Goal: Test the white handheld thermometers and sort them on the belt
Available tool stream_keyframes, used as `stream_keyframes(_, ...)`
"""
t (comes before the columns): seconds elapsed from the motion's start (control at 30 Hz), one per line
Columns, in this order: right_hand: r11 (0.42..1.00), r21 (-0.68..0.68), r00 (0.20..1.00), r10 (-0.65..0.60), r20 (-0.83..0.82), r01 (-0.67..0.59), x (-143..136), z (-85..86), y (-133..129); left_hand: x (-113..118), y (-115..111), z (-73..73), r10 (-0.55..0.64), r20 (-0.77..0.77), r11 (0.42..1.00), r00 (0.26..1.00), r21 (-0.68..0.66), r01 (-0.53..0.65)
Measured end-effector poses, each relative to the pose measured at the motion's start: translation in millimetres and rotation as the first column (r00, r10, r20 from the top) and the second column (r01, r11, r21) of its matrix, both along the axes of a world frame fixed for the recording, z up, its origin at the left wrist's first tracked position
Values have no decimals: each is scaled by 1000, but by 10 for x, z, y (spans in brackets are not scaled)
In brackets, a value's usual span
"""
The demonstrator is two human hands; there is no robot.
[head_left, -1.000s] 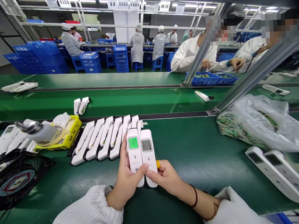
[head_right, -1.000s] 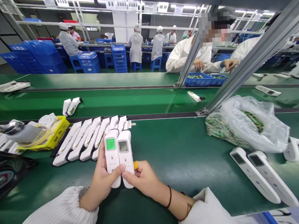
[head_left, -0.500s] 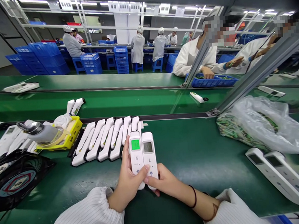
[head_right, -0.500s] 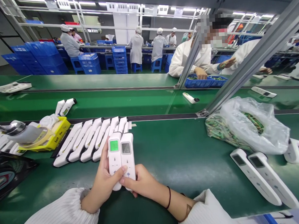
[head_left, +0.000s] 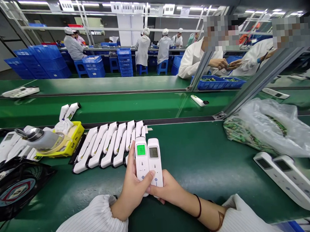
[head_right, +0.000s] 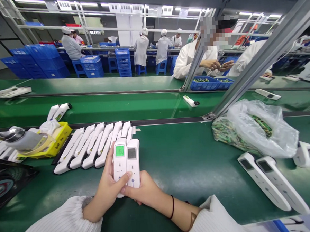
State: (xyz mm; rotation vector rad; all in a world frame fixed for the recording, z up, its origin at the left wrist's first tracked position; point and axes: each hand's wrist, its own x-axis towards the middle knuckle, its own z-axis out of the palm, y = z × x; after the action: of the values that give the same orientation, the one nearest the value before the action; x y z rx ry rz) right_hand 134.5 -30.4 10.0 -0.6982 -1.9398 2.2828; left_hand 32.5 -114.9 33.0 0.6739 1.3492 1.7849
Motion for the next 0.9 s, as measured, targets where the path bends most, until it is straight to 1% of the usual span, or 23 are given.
stream_keyframes(0.1, 1000, -7, 1000, -11, 0, 11, 3, -15, 13, -23, -19, 26, -26, 7, 1000, 1000, 3, 26)
stream_keyframes(0.23, 997, -74, 996, -43, -73, 38, 25, 2, 30, -96, -61, 72, -184, 32, 983, 982, 27, 184)
stream_keyframes(0.3, 992, -107, 986, -77, -147, 61, 40, 15, 16, -120, -74, 61, -230, 1, 972, 973, 46, 229)
stream_keyframes(0.4, 987, -131, 962, -123, -245, 93, 59, 22, -16, -121, -73, -11, -195, -76, 978, 978, 63, 200)
stream_keyframes(0.5, 990, -131, 957, -88, -278, 53, 65, 22, -16, -108, -67, -83, -185, -74, 979, 980, 66, 190)
stream_keyframes(0.6, 996, -92, 972, -21, -235, 0, 62, 30, 24, -103, -69, -94, -178, -53, 982, 983, 53, 181)
stream_keyframes(0.73, 998, -67, 992, 14, -126, -23, 56, 37, 66, -110, -79, -54, -210, 23, 977, 977, 29, 210)
stream_keyframes(0.83, 997, -56, 994, 41, -97, -47, 57, 35, 70, -122, -82, -50, -176, -26, 984, 984, 12, 177)
stream_keyframes(0.9, 998, -61, 995, 28, -96, -34, 60, 37, 64, -130, -81, -64, -148, -73, 988, 986, 27, 150)
